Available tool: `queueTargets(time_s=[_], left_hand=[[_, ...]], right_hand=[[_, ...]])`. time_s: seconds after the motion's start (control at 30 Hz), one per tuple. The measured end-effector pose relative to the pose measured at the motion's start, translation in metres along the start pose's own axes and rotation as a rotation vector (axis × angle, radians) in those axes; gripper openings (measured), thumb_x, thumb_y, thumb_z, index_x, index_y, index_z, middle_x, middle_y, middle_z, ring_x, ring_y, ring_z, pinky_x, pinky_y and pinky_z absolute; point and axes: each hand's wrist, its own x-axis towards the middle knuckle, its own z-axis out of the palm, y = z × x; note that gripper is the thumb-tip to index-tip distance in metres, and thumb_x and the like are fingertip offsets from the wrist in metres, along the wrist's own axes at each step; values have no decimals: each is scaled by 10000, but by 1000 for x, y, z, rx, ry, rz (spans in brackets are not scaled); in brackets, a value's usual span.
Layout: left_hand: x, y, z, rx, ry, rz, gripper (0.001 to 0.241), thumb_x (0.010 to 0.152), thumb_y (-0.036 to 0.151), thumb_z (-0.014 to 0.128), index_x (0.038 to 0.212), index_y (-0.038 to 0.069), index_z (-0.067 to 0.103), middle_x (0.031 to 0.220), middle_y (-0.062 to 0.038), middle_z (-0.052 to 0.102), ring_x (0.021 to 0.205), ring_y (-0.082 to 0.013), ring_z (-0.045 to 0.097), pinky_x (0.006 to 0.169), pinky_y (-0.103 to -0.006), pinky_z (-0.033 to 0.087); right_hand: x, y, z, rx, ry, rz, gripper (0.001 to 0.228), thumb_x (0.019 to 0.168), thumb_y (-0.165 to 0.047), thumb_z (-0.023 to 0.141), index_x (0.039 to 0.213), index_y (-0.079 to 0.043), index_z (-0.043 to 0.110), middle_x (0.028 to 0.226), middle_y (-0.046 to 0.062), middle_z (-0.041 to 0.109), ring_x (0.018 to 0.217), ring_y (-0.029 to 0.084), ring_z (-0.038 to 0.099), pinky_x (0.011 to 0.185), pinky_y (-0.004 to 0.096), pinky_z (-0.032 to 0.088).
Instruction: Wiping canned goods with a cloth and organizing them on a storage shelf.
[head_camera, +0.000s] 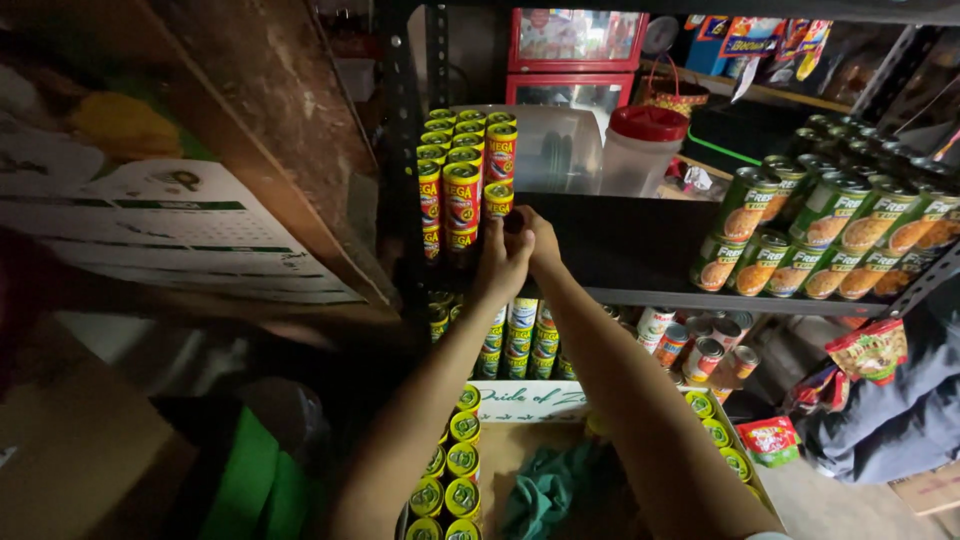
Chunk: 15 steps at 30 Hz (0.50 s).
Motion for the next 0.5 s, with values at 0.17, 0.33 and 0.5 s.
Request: queueTargets(time_s=[0.17,0.33,0.5], left_hand=[[5,-7,4,33,34,-5,829,949,460,634,1534,-55,352,1556,-307,411,1471,-426,385,1199,-460,324],[5,11,-4,39,3,-87,815,926,408,662,1542,-26,350,1535,-291,424,1440,-412,414,1171,-453,357],[5,10,-4,25,-2,-7,769,946,373,655,1536,-29,369,1539,-285,437,1447,-416,424,1184,-454,355]], right_hand=[[1,0,9,-56,19,131,519,834,-409,777,1241,-103,677,1116,197,751,1050,364,723,879,431,593],[-5,-31,-6,-74,4,203,624,765,-395,804,1290,-105,633,1146,201,715,1057,371,692,862,446,564],[-9,-41,-12,-86,39,160,542,809,-378,779,1258,-99,659,1142,194,730,1073,370,696,884,436,567]])
